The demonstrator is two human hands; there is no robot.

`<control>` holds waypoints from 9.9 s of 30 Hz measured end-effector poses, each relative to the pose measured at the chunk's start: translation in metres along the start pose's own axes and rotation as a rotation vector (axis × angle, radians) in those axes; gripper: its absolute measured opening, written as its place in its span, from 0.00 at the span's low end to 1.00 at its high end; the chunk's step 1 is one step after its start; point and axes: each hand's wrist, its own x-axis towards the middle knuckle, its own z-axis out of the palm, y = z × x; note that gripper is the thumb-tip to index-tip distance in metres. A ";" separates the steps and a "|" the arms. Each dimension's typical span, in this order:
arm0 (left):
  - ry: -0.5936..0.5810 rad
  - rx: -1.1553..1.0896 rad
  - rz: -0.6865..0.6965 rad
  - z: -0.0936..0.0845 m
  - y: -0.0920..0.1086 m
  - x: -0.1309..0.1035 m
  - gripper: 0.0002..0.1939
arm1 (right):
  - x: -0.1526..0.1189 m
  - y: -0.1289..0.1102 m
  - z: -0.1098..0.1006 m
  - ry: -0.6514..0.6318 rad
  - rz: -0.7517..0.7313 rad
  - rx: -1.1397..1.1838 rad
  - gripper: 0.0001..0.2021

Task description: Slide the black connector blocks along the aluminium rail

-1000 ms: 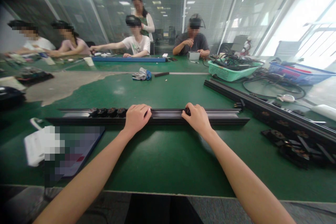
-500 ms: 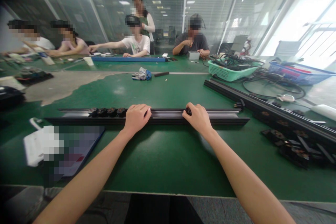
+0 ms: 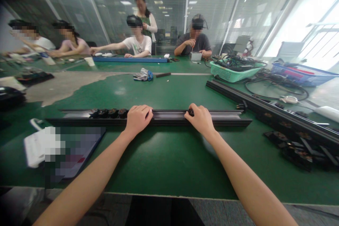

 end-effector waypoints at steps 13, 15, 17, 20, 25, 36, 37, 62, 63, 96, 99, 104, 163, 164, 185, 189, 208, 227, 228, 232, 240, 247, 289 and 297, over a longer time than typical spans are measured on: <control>0.003 -0.008 0.000 -0.001 -0.001 -0.001 0.16 | 0.002 0.005 0.004 -0.072 0.010 -0.133 0.12; 0.004 -0.002 0.001 -0.001 -0.001 -0.001 0.16 | 0.003 0.005 0.005 -0.112 -0.029 -0.182 0.12; 0.006 0.001 0.002 0.000 -0.001 -0.002 0.16 | 0.005 0.004 0.004 -0.158 -0.052 -0.231 0.12; 0.009 0.003 0.002 0.000 -0.002 -0.003 0.16 | 0.007 0.003 0.001 -0.216 -0.084 -0.297 0.13; 0.011 0.004 0.000 0.001 -0.003 -0.004 0.16 | 0.009 0.009 -0.002 -0.278 -0.150 -0.239 0.13; 0.018 0.014 0.001 0.003 0.000 -0.002 0.15 | -0.002 0.021 0.014 -0.075 -0.092 0.010 0.13; 0.019 0.016 0.002 0.003 0.000 -0.001 0.15 | -0.003 0.021 0.013 -0.064 -0.083 0.030 0.13; 0.013 0.023 0.011 0.000 0.001 0.000 0.16 | -0.003 0.028 0.003 -0.023 -0.026 0.074 0.12; 0.013 0.025 0.012 0.000 0.001 0.001 0.16 | -0.004 0.028 0.003 -0.023 -0.024 0.077 0.12; 0.008 -0.009 -0.001 -0.001 0.001 0.001 0.15 | -0.002 0.047 -0.006 -0.042 0.072 0.071 0.11; 0.006 -0.016 -0.002 -0.001 0.001 0.001 0.15 | -0.002 0.049 -0.007 -0.039 0.070 0.065 0.11; 0.012 -0.026 -0.002 0.000 0.000 0.001 0.15 | -0.001 0.052 -0.010 -0.042 0.074 0.062 0.12; 0.024 0.002 0.010 0.001 0.000 0.001 0.15 | 0.003 0.074 -0.041 -0.303 0.303 -0.266 0.25; 0.024 0.000 0.010 0.001 0.000 0.001 0.15 | 0.003 0.074 -0.041 -0.302 0.309 -0.274 0.26; 0.017 0.015 0.008 0.001 0.001 0.001 0.15 | 0.004 0.086 -0.047 -0.383 0.285 -0.318 0.34; 0.013 0.015 0.008 0.001 0.001 0.001 0.15 | 0.004 0.084 -0.050 -0.380 0.304 -0.327 0.34; 0.005 0.001 0.004 0.001 0.000 0.002 0.16 | 0.005 0.094 -0.055 -0.368 0.383 -0.333 0.32; 0.015 -0.006 0.008 0.000 0.000 0.000 0.16 | 0.008 0.112 -0.048 -0.422 0.252 -0.380 0.31; 0.013 -0.004 0.008 0.001 0.000 0.000 0.16 | 0.005 0.112 -0.048 -0.399 0.261 -0.383 0.32; 0.006 -0.008 0.003 0.000 0.000 0.000 0.16 | -0.004 0.111 -0.045 -0.330 0.286 -0.356 0.32; 0.012 -0.002 0.002 0.002 0.002 0.003 0.15 | -0.015 0.110 -0.043 -0.173 0.321 -0.282 0.29; 0.010 -0.011 0.002 0.002 0.001 0.002 0.16 | -0.014 0.111 -0.044 -0.157 0.314 -0.289 0.29; 0.014 0.016 0.006 0.002 0.002 0.003 0.16 | -0.016 0.136 -0.050 -0.153 0.384 -0.269 0.28; 0.012 0.011 0.007 0.003 0.002 0.002 0.15 | -0.016 0.141 -0.053 -0.158 0.409 -0.250 0.29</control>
